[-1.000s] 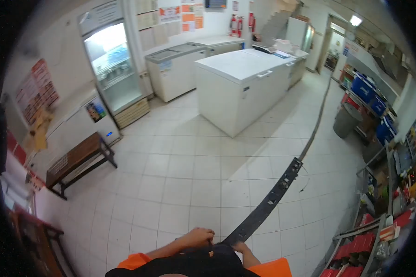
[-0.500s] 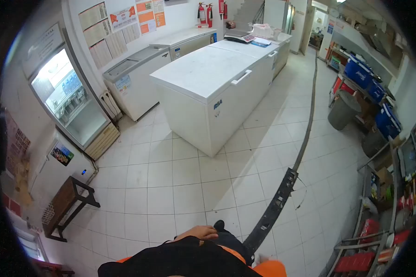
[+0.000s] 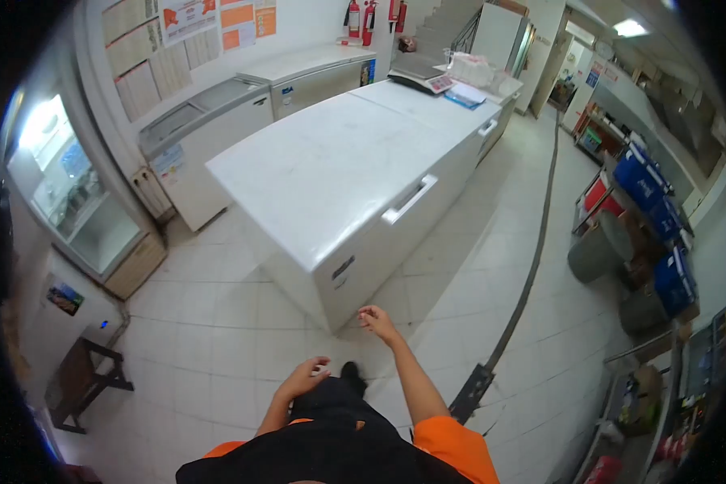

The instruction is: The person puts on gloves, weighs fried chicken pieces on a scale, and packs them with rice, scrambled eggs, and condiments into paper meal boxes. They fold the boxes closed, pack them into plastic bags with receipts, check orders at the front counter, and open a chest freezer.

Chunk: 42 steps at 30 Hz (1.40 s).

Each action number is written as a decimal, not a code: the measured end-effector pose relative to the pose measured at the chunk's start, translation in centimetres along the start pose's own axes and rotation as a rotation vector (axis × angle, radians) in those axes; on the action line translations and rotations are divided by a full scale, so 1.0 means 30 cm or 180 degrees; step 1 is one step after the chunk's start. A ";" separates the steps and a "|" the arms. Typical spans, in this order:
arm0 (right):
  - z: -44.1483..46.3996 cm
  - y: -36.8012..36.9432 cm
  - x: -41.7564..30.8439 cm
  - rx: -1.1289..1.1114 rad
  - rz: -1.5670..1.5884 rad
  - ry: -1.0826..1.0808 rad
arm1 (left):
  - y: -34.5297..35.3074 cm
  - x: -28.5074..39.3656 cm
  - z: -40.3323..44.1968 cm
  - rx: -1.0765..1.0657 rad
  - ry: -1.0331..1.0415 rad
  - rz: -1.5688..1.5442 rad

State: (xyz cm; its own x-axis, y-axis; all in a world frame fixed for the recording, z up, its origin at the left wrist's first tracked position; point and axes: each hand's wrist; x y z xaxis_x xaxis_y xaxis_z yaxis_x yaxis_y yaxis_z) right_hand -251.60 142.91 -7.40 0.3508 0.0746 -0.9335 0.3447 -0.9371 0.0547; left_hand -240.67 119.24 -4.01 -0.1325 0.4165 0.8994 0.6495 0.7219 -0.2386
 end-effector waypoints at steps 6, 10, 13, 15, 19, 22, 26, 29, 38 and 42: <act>0.152 -0.437 -0.151 0.0132 0.0308 0.0496 | -0.157 0.009 0.514 0.2703 0.0072 -0.1918; 0.306 -0.706 -0.240 0.0415 0.0879 0.0185 | -0.330 0.125 0.661 0.3238 -0.0443 -0.2443; 0.509 -0.868 -0.269 0.0643 0.1831 -0.0182 | -0.341 0.142 0.711 0.3464 -0.0659 -0.2412; 0.665 -0.956 -0.281 0.0623 0.2181 -0.0206 | -0.332 0.149 0.731 0.3776 -0.0933 -0.2149; 0.826 -0.951 -0.410 0.0817 0.2976 0.0379 | -0.340 0.197 0.767 0.4297 -0.1277 -0.2722; 0.909 -0.954 -0.424 0.0761 0.3631 0.0621 | -0.363 0.209 0.794 0.4469 -0.1136 -0.3061; 0.839 -0.912 -0.655 0.1102 0.3718 0.0950 | -0.410 0.391 0.680 0.4301 -0.0828 -0.3297; 0.740 -0.903 -1.032 0.0384 0.3677 0.0786 | -0.489 0.586 0.545 0.4301 0.0205 -0.3081; 0.950 -0.830 -1.819 -0.2788 0.3029 -0.1512 | -1.056 1.039 0.332 0.5248 0.0196 -0.0283; 1.090 -0.673 -1.986 -0.1089 0.0992 -0.3718 | -1.299 1.181 0.405 0.5537 0.1833 0.1120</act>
State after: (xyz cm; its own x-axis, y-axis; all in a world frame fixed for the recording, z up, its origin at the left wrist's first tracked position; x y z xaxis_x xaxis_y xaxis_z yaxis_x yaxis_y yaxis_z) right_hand -307.93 146.23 35.53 -0.4612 -0.6436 -0.6108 0.6550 -0.7113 0.2548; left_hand -279.76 112.58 32.71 0.2995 0.7068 0.6409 -0.8584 0.4929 -0.1424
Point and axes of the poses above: each hand's wrist, its own z-axis towards the middle knuckle, its own y-axis out of the palm, x = y × z, and after that the axes turned 9 degrees about -x, right-handed
